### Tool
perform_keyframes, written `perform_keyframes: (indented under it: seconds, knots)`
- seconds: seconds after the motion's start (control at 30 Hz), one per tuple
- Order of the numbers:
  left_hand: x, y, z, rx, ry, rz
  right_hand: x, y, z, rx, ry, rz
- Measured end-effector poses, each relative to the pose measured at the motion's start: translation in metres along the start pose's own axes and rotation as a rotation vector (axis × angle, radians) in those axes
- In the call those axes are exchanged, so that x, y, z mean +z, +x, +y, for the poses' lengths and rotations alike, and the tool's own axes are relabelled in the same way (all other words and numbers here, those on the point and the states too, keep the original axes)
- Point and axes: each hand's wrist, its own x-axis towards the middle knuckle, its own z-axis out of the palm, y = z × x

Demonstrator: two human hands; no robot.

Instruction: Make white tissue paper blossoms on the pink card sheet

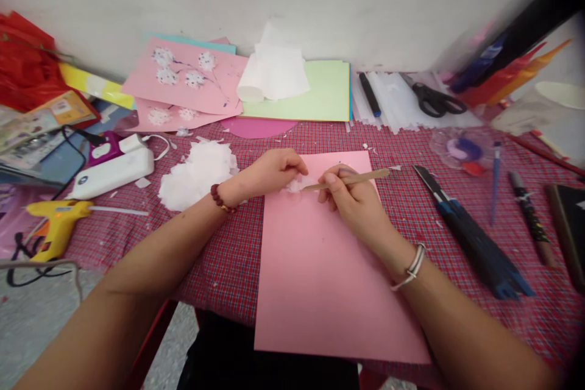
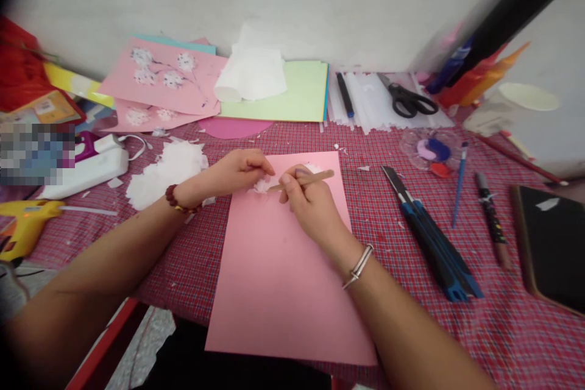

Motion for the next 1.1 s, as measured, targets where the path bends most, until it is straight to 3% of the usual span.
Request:
perform_keyframes:
  seconds: [0.27,0.37,0.5,0.73,0.87,1.1]
  knots:
    - [-0.005,0.0,0.003,0.024,-0.048,-0.099,0.001,0.003,0.0,0.007,0.064,0.003]
    - [-0.003,0.0,0.003,-0.005,-0.077,-0.098,-0.004,0.003,-0.003,0.018,0.065,0.078]
    - [-0.002,0.001,0.003,-0.045,-0.125,-0.087,-0.012,0.002,-0.006,0.041,-0.002,0.171]
    - [0.001,0.003,0.003,-0.087,-0.159,-0.11,-0.011,0.004,-0.003,-0.016,-0.153,0.144]
    - [0.006,0.007,0.001,-0.001,-0.18,-0.129,-0.012,0.005,-0.002,-0.018,-0.233,0.152]
    - [0.015,0.014,-0.006,0.102,-0.131,-0.018,-0.015,0.007,0.002,0.011,-0.216,0.167]
